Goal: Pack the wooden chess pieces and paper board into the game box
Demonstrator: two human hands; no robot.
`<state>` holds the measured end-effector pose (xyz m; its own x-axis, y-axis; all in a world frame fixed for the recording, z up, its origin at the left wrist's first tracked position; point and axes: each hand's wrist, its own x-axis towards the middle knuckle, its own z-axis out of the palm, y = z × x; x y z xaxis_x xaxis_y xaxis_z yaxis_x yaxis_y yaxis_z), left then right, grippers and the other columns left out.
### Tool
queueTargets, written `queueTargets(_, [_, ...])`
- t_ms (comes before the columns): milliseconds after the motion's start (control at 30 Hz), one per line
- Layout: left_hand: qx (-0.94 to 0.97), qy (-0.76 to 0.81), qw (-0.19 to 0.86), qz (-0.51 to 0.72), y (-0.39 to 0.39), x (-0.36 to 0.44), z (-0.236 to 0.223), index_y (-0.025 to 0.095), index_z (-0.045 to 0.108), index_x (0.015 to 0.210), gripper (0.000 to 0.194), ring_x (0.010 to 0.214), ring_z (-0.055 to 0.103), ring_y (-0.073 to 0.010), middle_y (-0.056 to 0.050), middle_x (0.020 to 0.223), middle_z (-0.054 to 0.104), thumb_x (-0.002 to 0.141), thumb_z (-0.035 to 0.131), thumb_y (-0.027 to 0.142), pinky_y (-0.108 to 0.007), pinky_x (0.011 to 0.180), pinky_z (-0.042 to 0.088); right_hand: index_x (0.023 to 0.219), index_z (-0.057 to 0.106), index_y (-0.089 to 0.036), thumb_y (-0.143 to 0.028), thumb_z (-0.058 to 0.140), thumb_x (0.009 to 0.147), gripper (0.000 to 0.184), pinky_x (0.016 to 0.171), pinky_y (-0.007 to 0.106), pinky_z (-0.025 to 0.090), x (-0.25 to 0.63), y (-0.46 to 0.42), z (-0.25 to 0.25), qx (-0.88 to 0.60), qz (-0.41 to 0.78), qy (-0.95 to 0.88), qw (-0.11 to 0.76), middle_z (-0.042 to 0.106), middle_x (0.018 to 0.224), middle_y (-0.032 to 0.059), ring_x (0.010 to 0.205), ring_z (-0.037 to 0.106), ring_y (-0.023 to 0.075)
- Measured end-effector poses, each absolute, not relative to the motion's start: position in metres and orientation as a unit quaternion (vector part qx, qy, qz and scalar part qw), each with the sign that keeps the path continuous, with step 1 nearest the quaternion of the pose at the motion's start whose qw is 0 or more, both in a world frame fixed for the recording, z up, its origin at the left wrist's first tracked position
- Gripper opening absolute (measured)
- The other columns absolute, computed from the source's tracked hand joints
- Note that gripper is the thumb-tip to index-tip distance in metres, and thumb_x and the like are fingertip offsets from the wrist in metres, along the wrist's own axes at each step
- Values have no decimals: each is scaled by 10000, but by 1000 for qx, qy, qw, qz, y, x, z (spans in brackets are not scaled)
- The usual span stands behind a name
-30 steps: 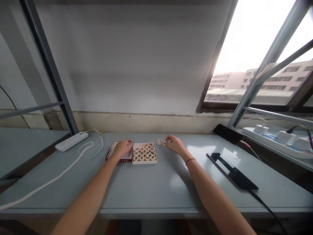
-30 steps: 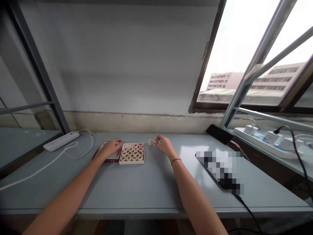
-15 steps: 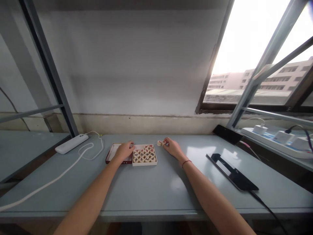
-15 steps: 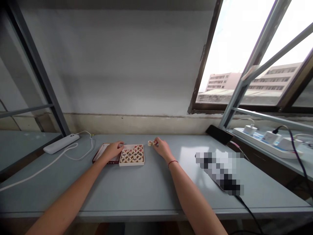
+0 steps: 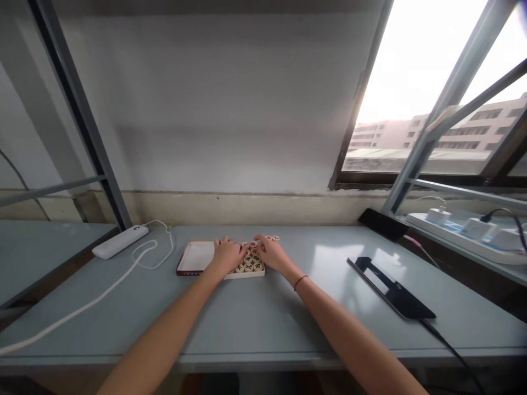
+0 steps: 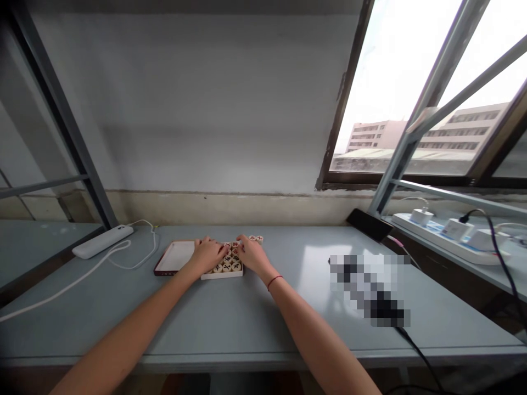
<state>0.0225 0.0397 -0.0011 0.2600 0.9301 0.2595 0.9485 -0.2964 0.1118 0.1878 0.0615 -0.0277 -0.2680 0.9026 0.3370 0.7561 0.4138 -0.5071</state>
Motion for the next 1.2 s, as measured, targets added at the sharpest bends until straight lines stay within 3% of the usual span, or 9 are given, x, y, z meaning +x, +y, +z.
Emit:
queueTargets(300, [-791, -583, -29, -186, 54, 22, -10, 182, 613, 1039, 344, 892, 601, -259, -114, 916, 680, 885, 365, 365, -392, 834, 354, 1003, 629, -199, -176, 399, 832, 287, 663, 241, 358, 187, 58, -22, -520, 113, -798, 285, 679, 876, 73, 812, 584, 185])
queueTargets(500, [-804, -536, -100, -238, 59, 17, -7, 182, 665, 913, 284, 849, 608, -203, -84, 894, 684, 855, 411, 295, -265, 739, 419, 984, 631, -193, -171, 407, 828, 273, 653, 241, 360, 186, 54, -18, -514, 125, -796, 294, 677, 867, 73, 793, 579, 182])
queueTargets(700, [-785, -552, -134, -247, 60, 17, -7, 178, 663, 891, 251, 798, 625, -192, -67, 851, 696, 821, 451, 293, -256, 707, 436, 988, 628, -192, -169, 412, 818, 276, 638, 235, 363, 187, 53, -17, -516, 139, -793, 294, 674, 856, 66, 770, 579, 174])
queueTargets(833, [-774, -598, -54, -200, 54, 23, -7, 159, 667, 859, 310, 826, 624, -248, -121, 846, 693, 849, 423, 350, -335, 790, 400, 974, 629, -189, -187, 409, 830, 263, 645, 237, 365, 187, 55, -18, -512, 135, -795, 296, 674, 861, 70, 786, 581, 178])
queueTargets(933, [-778, -604, -15, -172, 49, 26, -5, 175, 663, 834, 336, 796, 627, -242, -113, 800, 691, 873, 384, 358, -345, 811, 382, 978, 625, -193, -198, 406, 838, 260, 638, 234, 364, 187, 56, -20, -511, 134, -796, 294, 673, 863, 69, 783, 582, 177])
queueTargets(1200, [-793, -549, -92, -247, 55, 25, -6, 171, 631, 933, 227, 875, 605, -208, -91, 932, 670, 854, 435, 253, -275, 762, 426, 982, 625, -200, -191, 421, 832, 253, 640, 227, 369, 188, 60, -26, -506, 132, -797, 301, 671, 840, 53, 744, 582, 159])
